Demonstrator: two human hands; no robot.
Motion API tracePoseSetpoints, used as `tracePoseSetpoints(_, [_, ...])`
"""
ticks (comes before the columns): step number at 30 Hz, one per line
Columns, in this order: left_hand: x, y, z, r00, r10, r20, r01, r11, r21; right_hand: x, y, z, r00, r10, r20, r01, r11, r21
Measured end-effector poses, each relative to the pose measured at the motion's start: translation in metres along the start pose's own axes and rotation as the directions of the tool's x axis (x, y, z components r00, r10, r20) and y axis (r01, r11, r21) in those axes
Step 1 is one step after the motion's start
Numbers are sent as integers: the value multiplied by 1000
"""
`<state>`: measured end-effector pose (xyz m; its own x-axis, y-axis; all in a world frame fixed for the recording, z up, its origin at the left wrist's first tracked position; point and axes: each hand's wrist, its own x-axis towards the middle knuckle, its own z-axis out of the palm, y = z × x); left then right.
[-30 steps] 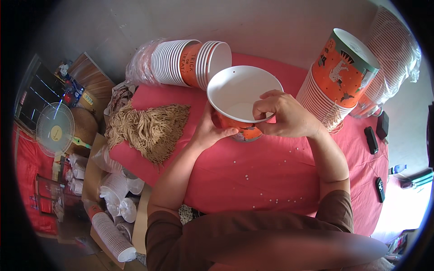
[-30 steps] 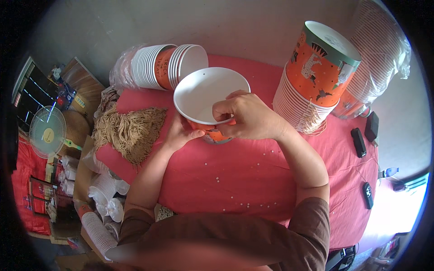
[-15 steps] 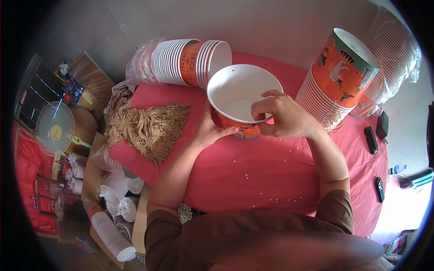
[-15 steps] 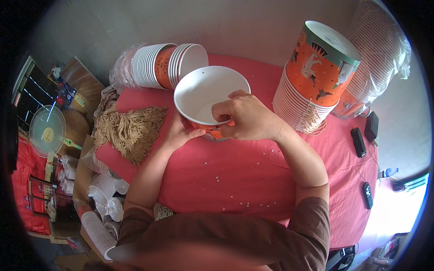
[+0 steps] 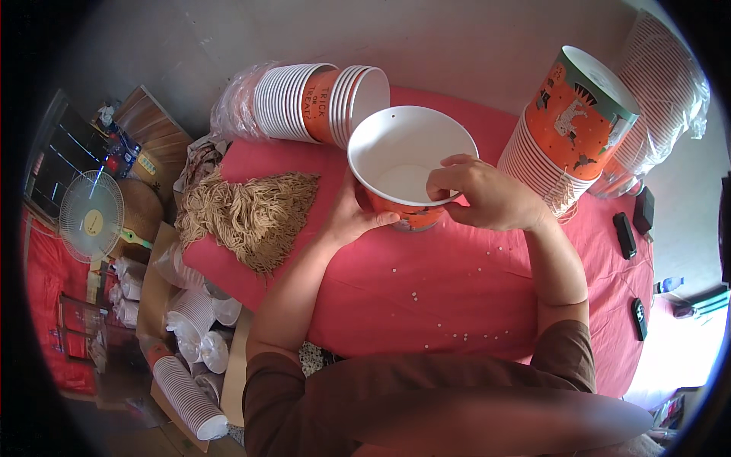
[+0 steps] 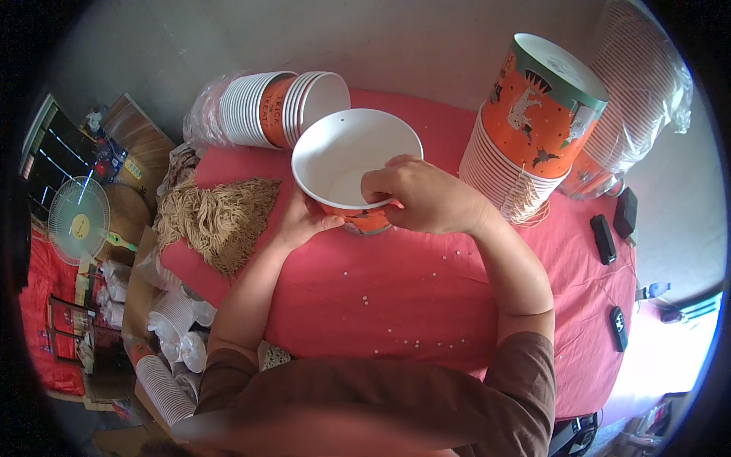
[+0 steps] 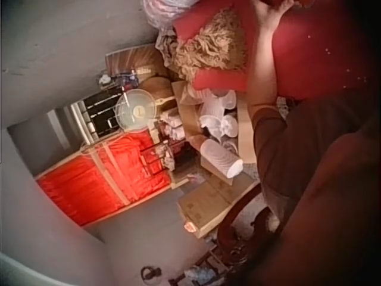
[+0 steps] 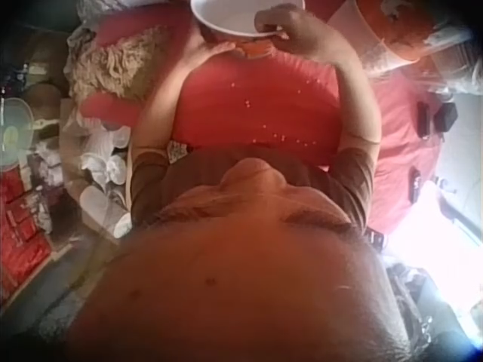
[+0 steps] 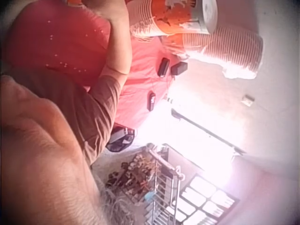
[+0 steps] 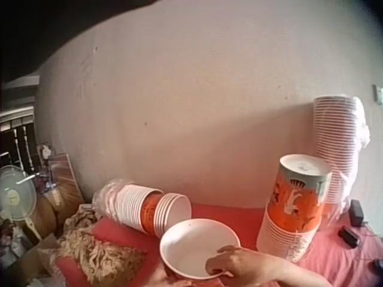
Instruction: Attaching rubber band handles to paper buckets in a packaging assembly task.
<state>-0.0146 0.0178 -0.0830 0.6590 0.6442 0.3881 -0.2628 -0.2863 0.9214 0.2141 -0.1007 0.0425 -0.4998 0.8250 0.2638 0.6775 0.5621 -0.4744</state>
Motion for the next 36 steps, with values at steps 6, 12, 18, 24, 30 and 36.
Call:
tracePoseSetpoints(6, [1, 0, -6, 999, -27, 35, 24, 998, 62, -3, -6, -5, 1000, 11, 22, -11, 1000, 21])
tracePoseSetpoints(12, [-7, 2, -17, 991, -66, -113, 90, 969, 228, -4, -34, 1, 998, 46, -42, -49, 997, -63])
tracePoseSetpoints(18, [-18, 68, -21, 978, -31, -205, 146, 805, 574, -9, -44, 14, 996, -11, -90, -1, 991, -136])
tracePoseSetpoints(24, [-47, 104, -97, 899, 123, -420, 250, 643, 724, -3, -40, 25, 995, -59, -85, 33, 960, -277])
tracePoseSetpoints(30, [-67, 96, -121, 964, 90, -250, 215, 291, 932, -1, -40, 28, 998, -7, -62, -15, 940, -340])
tracePoseSetpoints(36, [-61, 85, -113, 989, 146, 7, -8, 7, 1000, -1, -39, 28, 999, 39, -23, -44, 953, -299])
